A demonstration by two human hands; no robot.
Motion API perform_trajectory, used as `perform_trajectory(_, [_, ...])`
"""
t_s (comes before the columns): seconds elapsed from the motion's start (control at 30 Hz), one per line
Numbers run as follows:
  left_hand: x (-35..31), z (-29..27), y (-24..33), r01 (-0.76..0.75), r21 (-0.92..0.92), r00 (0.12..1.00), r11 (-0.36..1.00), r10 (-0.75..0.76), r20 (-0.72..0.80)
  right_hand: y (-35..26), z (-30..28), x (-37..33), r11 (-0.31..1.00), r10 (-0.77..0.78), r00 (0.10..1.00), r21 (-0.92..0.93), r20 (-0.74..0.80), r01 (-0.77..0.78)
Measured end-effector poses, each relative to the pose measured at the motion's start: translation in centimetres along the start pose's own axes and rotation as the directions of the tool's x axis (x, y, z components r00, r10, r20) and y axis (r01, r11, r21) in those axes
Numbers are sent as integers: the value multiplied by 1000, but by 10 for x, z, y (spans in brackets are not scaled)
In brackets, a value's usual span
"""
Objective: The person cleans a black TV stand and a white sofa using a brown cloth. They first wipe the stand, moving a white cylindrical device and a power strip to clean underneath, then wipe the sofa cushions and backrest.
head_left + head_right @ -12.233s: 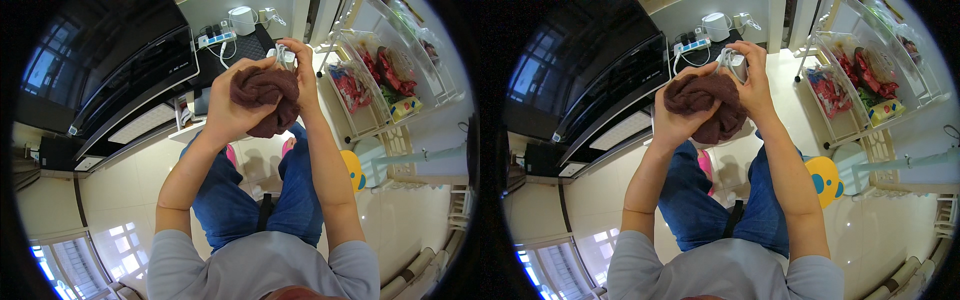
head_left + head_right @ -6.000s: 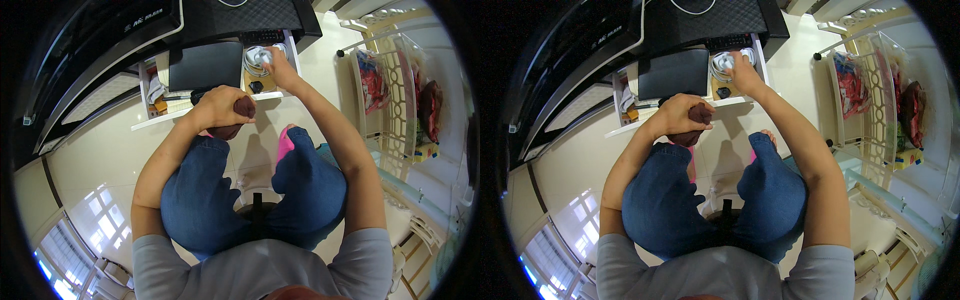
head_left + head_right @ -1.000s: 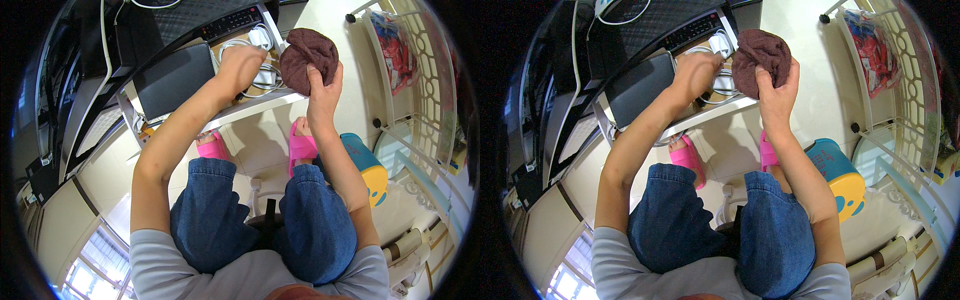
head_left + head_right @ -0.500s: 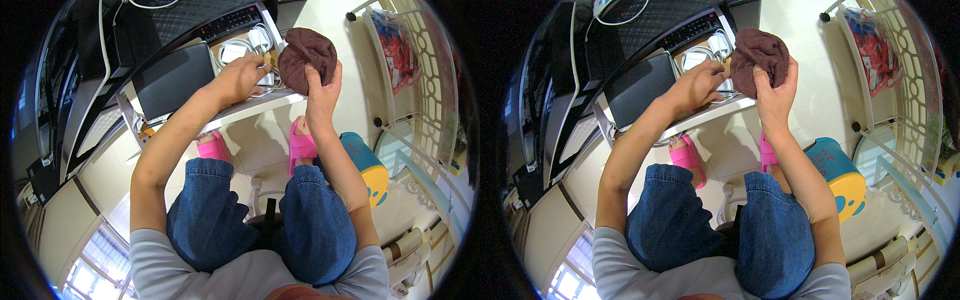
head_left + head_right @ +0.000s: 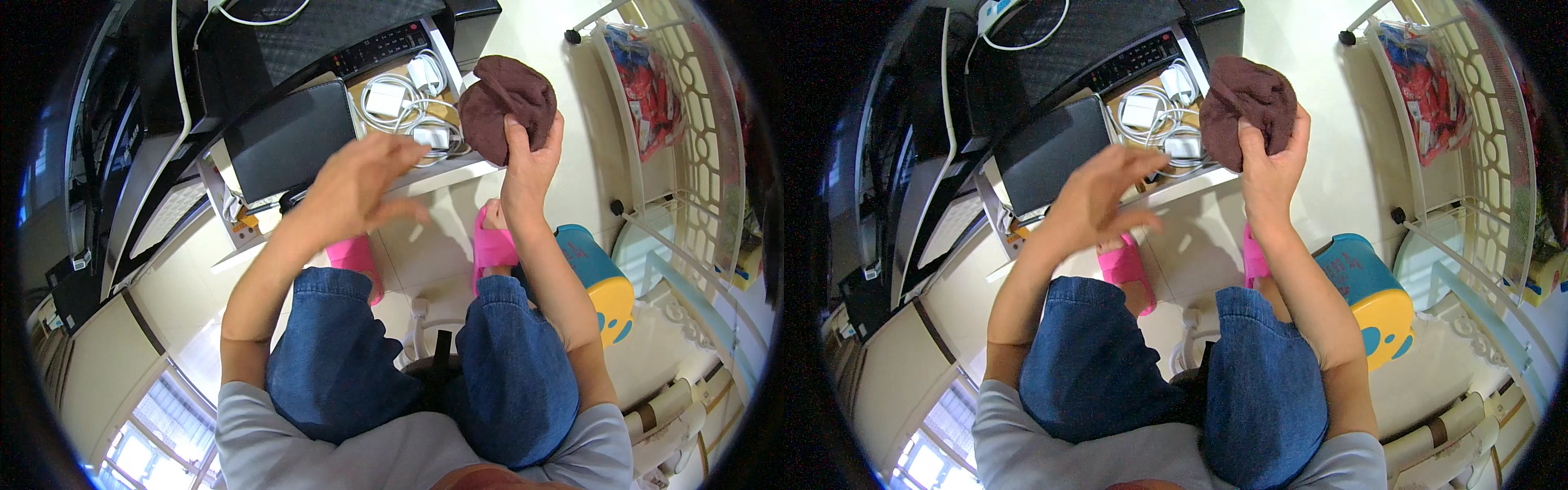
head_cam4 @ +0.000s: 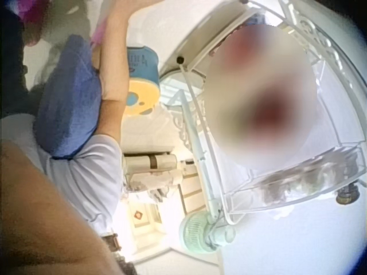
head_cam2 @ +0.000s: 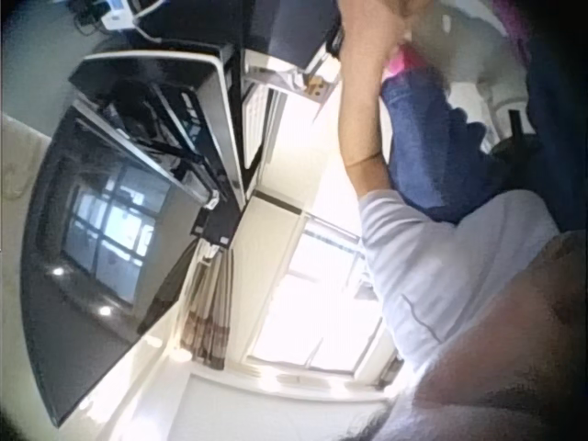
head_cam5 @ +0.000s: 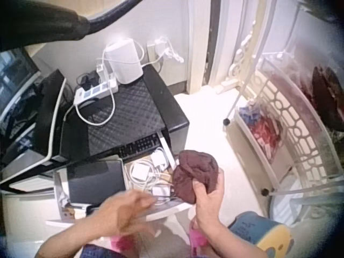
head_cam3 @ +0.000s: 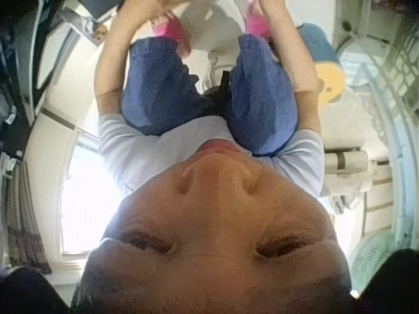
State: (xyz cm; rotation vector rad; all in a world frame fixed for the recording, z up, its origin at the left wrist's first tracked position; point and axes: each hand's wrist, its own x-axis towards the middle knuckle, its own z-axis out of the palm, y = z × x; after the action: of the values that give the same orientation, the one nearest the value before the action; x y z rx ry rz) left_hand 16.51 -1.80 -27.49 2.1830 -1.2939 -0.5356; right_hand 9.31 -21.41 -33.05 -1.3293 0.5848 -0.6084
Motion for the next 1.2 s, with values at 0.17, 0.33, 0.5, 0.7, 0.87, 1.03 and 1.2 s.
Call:
perform_trajectory(0.17, [-18,15,8,62,214,998,975,-55,-39,-10,-5,3,999,-41,998,25,-55,42])
perform_trajectory(0.33, [-5,13,0,103,340,972,935,-22,-234,-16,-11,6,995,-86,990,43,-116,91])
perform_trajectory(0.5, [4,5,-26,175,422,910,890,18,-415,-15,-9,3,995,-92,991,-47,-101,88])
perform_trajectory(0.7, [27,-14,-61,300,529,813,794,77,-577,-5,-6,1,999,-36,999,-8,-35,36])
perform_trajectory(0.87, [42,-27,-89,342,515,758,786,93,-645,3,-3,1,998,-27,999,-64,18,28])
perform_trajectory(1.03, [44,-26,-92,341,488,740,804,90,-667,-1,5,-4,997,6,999,-84,39,-2])
perform_trajectory(1.2, [28,-15,-83,285,477,748,831,118,-653,0,10,-7,993,75,994,-95,84,-67])
